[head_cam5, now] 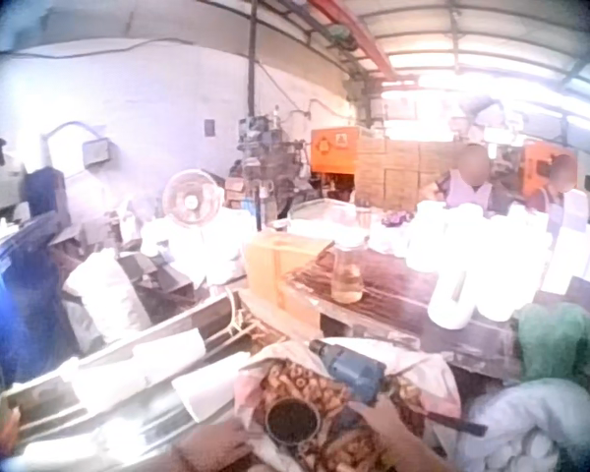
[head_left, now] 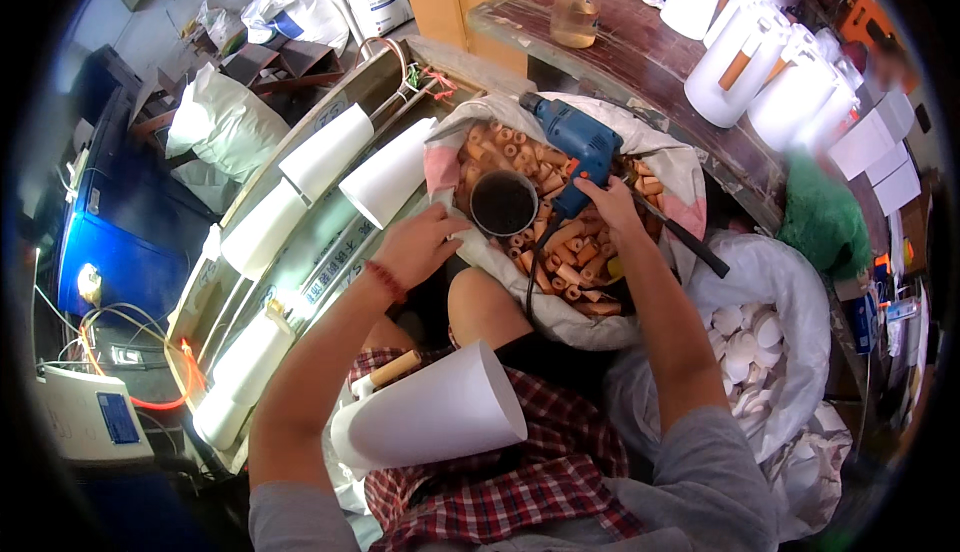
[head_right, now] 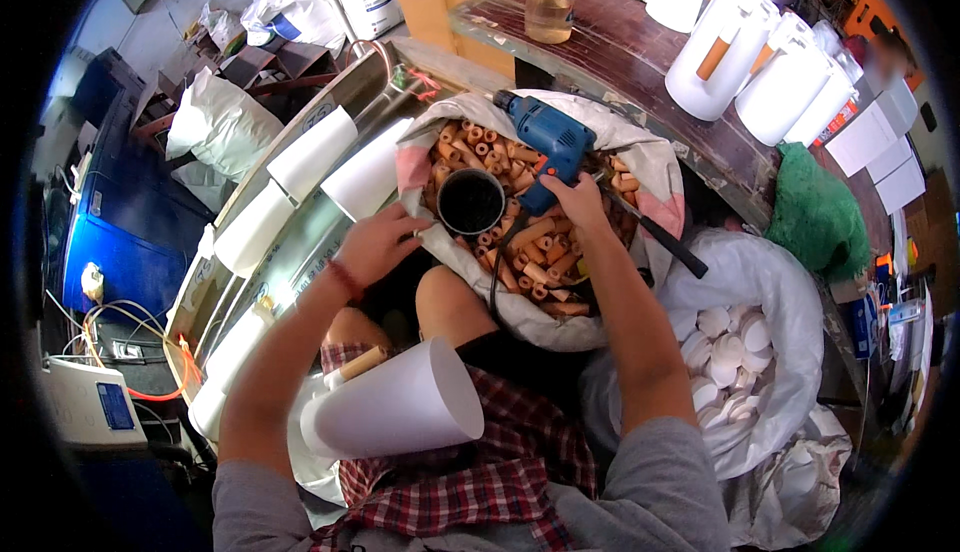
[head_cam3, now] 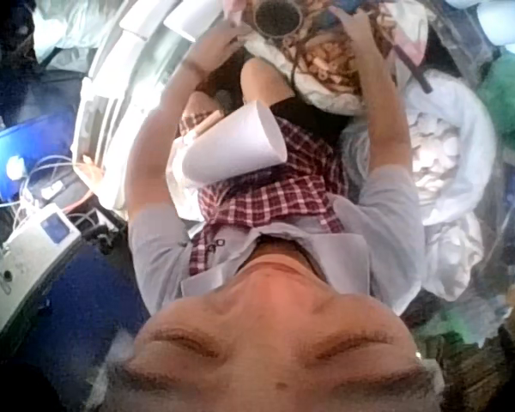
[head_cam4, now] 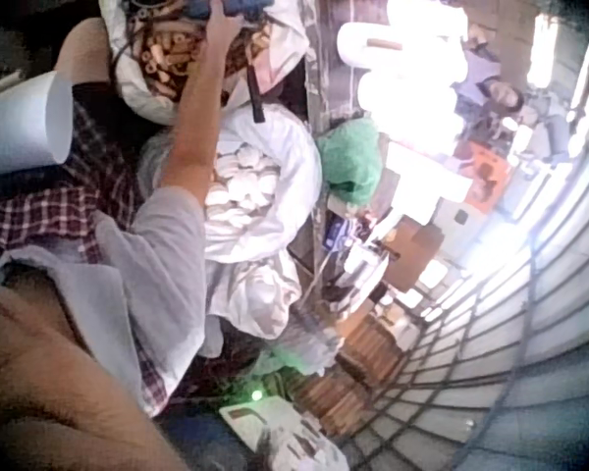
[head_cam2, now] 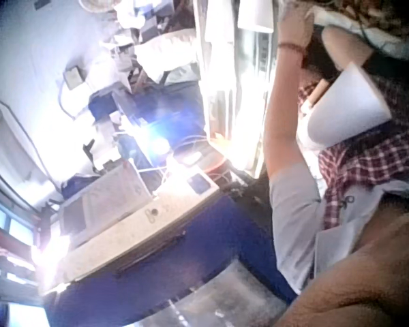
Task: The person assembles white plastic cone-shaped components by inserting small pieces and using a power drill to secure them at an industrial workstation.
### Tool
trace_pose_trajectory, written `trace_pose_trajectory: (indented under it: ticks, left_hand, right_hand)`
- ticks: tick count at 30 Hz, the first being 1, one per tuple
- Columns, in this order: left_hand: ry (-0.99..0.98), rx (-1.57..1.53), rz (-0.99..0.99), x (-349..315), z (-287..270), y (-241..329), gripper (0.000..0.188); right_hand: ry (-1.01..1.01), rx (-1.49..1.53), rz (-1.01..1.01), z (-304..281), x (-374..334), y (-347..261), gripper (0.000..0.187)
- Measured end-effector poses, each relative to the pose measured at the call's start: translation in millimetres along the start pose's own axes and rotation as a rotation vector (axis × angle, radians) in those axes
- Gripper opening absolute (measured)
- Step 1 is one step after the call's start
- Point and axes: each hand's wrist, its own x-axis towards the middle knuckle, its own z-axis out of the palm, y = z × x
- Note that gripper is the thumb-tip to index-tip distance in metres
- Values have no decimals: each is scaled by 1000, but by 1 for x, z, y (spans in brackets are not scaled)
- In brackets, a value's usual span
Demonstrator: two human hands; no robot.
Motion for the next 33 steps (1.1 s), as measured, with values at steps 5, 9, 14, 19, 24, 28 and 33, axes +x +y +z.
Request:
trace_pose_trajectory:
  ticks: [5, 9, 14, 19, 24, 28, 33]
  left_hand:
    - [-192, 188, 125, 80, 38, -15, 17]
    - [-378, 331, 114, 115, 56, -28, 17]
    - [-507, 422, 64, 111, 42, -11, 20]
    - [-449, 396, 105, 112, 40, 0, 20]
    - [18, -38, -66, 93, 16, -3, 22]
    - [259, -419, -276, 37, -7, -19, 25]
    - [209, -837, -478, -86, -16, -60, 19]
  right_hand:
    - [-102, 516, 115, 2, -12, -17, 38]
    - [-150, 797, 199, 2, 1, -11, 37]
    - [-178, 990, 292, 22, 15, -20, 35]
    - [-76, 1000, 250, 14, 14, -21, 31]
    - [-128, 837, 172, -26, -29, -35, 38]
    - [-230, 652, 103, -59, -84, -48, 40]
    - [-288, 527, 200, -51, -172, -62, 37]
